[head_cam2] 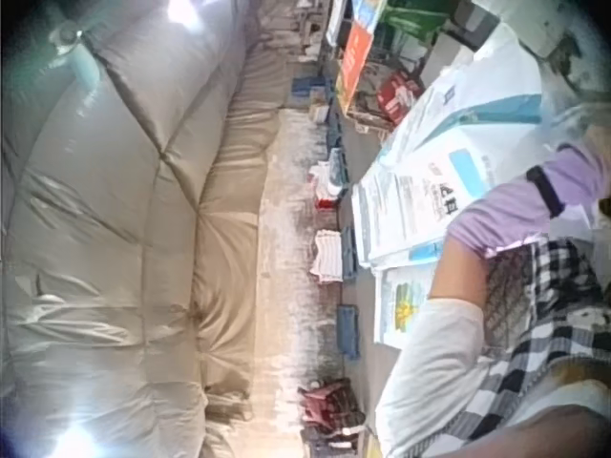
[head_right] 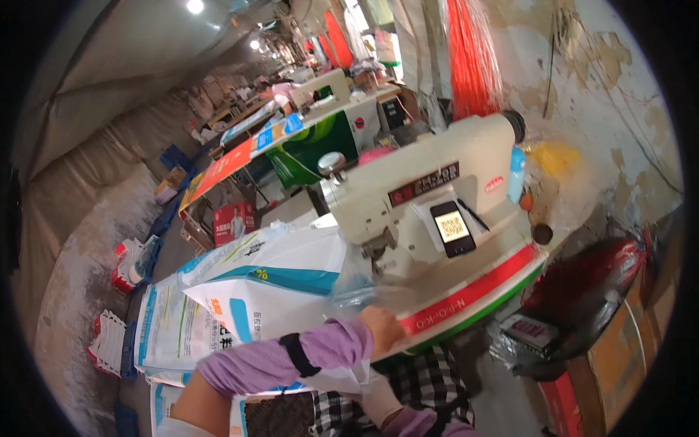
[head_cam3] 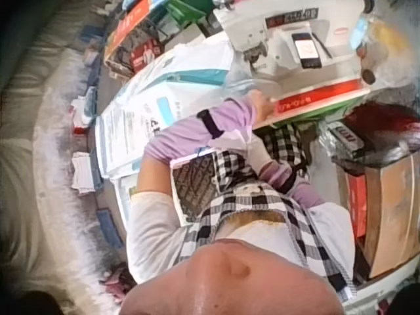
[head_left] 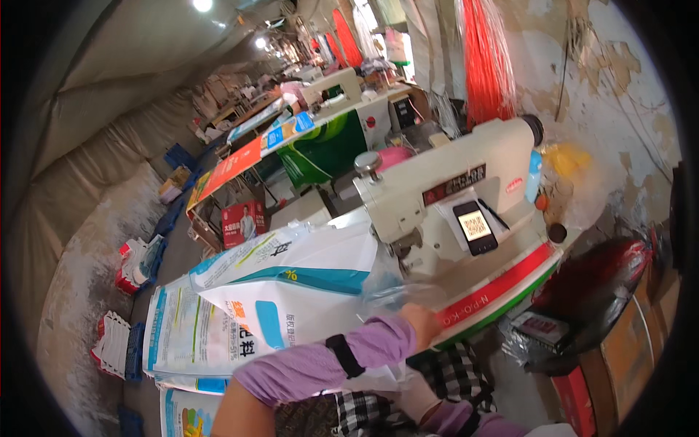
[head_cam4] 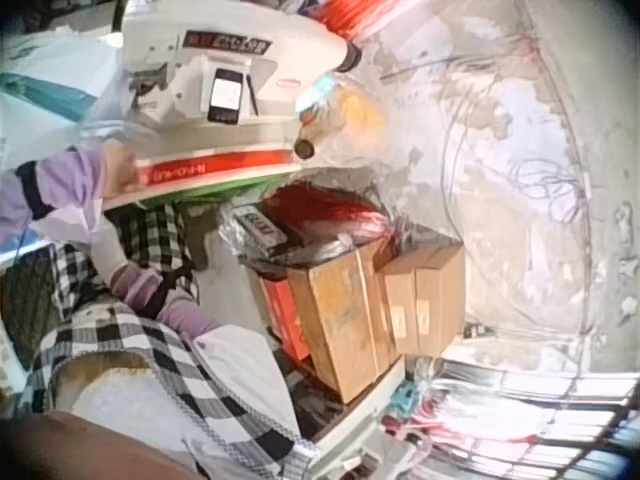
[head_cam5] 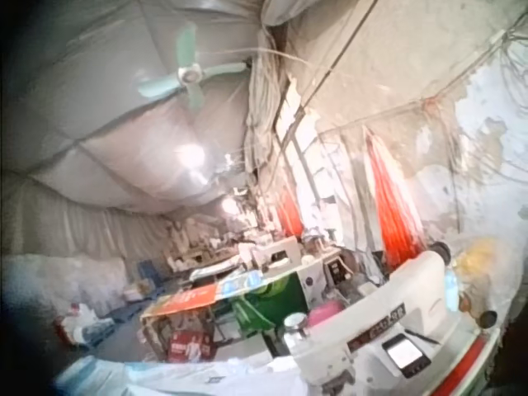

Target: The recorder is using an industrial sewing machine to sew large plastic bags, likely for fertilizer.

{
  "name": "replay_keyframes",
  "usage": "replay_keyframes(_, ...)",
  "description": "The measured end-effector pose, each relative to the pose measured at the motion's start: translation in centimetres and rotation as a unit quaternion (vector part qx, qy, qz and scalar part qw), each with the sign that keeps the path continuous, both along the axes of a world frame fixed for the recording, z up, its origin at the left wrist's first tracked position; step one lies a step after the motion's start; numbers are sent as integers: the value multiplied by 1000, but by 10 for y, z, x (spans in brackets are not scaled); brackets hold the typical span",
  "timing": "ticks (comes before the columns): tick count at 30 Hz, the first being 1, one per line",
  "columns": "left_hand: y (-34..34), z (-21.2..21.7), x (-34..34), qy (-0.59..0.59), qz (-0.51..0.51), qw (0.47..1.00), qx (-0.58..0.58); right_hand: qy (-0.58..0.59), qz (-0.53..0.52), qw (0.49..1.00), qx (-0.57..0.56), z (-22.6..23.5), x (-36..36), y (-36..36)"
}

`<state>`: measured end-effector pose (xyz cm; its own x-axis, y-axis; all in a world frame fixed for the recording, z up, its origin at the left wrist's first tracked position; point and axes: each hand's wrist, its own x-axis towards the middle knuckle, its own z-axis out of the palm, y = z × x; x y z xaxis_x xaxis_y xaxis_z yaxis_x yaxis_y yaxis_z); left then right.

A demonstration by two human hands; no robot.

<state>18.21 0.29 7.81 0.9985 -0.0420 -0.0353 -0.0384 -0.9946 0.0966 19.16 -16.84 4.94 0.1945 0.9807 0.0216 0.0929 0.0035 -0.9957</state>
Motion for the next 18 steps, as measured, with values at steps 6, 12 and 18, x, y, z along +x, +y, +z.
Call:
replay_keyframes(6,-56,40,-83,300,-9,951,-72,321,-87,942,-51,-18,26,-28)
replay_keyframes(12,-94,39,-78,170,-32,985,-25,104,-86,986,-93,-27,48,-10)
replay_keyframes(18,-66,42,-42,305,-126,937,-111,-44,-127,983,-128,-25,41,10)
